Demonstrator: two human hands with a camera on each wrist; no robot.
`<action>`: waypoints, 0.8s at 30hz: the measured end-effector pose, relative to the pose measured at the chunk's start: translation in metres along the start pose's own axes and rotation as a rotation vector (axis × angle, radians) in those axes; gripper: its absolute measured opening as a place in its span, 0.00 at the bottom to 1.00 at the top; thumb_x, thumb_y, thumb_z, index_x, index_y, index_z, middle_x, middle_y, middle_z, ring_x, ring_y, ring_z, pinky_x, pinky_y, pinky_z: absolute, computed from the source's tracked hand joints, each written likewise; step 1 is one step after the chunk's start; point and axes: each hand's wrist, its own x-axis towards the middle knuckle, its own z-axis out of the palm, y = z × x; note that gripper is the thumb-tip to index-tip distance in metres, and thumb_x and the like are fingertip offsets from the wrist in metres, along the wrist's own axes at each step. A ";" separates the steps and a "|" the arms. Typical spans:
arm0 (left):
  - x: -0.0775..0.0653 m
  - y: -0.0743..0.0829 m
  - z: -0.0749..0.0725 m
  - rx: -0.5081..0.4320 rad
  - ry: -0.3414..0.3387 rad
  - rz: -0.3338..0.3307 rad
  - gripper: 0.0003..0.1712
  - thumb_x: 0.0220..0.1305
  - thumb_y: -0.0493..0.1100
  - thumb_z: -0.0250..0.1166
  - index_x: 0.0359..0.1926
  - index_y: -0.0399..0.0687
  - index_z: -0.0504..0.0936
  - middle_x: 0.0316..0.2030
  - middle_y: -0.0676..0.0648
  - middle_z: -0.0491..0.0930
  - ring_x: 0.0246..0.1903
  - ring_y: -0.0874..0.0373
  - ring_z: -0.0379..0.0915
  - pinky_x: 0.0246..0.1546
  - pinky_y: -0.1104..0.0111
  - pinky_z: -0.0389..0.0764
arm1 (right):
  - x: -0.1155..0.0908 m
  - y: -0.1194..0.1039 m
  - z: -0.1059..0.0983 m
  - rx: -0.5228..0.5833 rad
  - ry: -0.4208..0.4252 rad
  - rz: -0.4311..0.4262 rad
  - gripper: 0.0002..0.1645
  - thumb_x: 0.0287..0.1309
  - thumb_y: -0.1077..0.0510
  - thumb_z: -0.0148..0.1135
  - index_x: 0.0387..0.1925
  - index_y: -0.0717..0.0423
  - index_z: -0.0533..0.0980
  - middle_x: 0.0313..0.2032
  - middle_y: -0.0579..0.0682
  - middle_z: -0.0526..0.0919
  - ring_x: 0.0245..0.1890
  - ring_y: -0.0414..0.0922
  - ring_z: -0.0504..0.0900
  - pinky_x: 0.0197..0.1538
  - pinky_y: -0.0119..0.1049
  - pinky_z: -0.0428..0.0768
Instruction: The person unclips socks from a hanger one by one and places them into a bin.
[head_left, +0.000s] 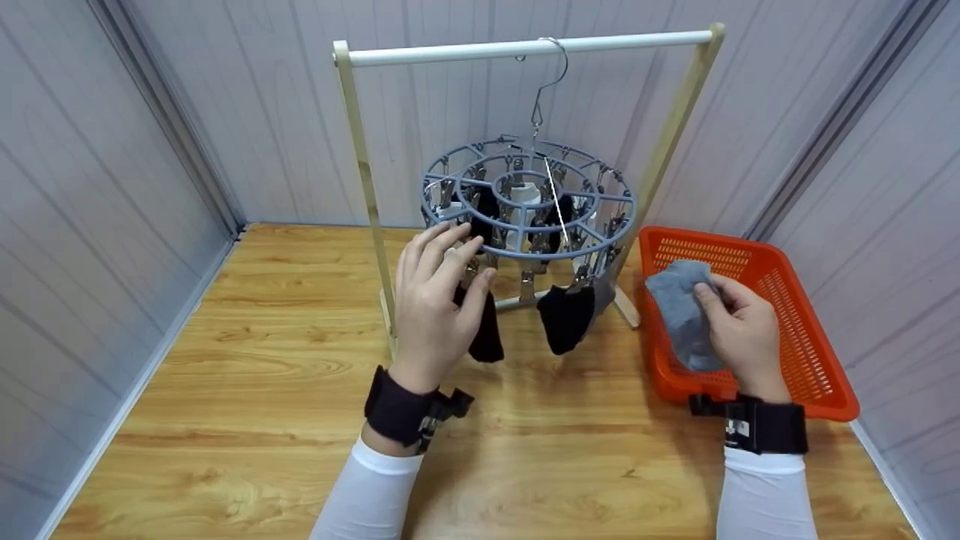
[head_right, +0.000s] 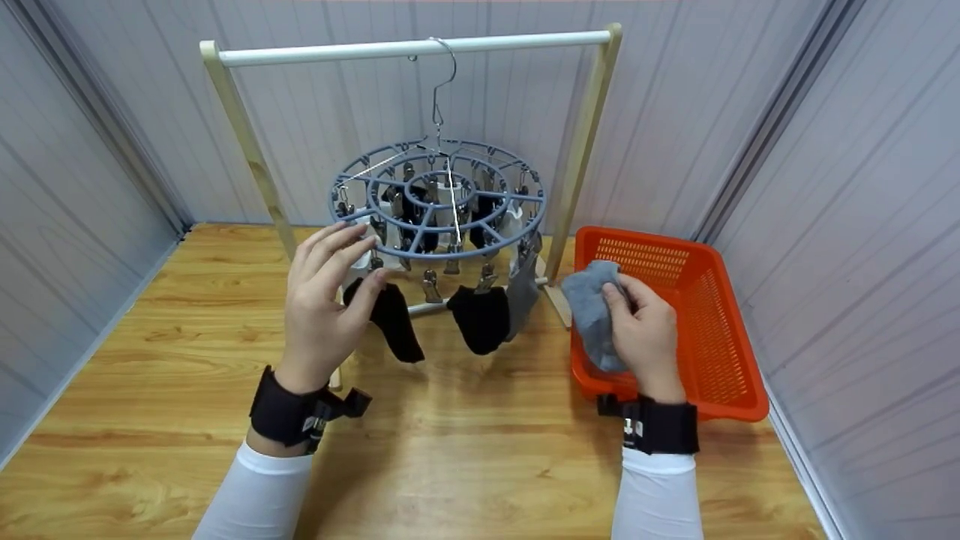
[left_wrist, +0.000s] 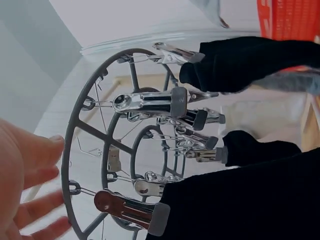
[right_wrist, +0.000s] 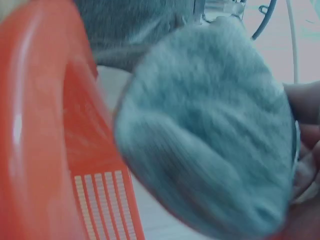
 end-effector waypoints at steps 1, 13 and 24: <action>0.000 -0.001 0.000 0.003 -0.002 -0.005 0.18 0.76 0.40 0.74 0.62 0.38 0.89 0.65 0.37 0.84 0.72 0.38 0.73 0.80 0.44 0.65 | 0.000 0.001 -0.001 -0.028 0.004 0.015 0.22 0.84 0.50 0.63 0.66 0.60 0.85 0.48 0.55 0.91 0.39 0.31 0.80 0.41 0.25 0.74; -0.001 -0.005 -0.001 0.001 -0.011 0.007 0.17 0.76 0.39 0.74 0.60 0.36 0.89 0.63 0.37 0.86 0.71 0.37 0.74 0.81 0.44 0.64 | 0.003 0.017 -0.013 -0.215 -0.221 0.136 0.35 0.91 0.45 0.46 0.80 0.67 0.69 0.64 0.72 0.83 0.53 0.63 0.83 0.48 0.49 0.76; 0.000 0.000 0.001 -0.002 -0.013 0.014 0.18 0.70 0.35 0.77 0.59 0.39 0.90 0.62 0.39 0.87 0.71 0.39 0.75 0.81 0.44 0.64 | 0.009 0.027 -0.013 -0.245 -0.395 0.227 0.34 0.91 0.51 0.46 0.81 0.72 0.65 0.72 0.77 0.73 0.68 0.72 0.77 0.64 0.68 0.77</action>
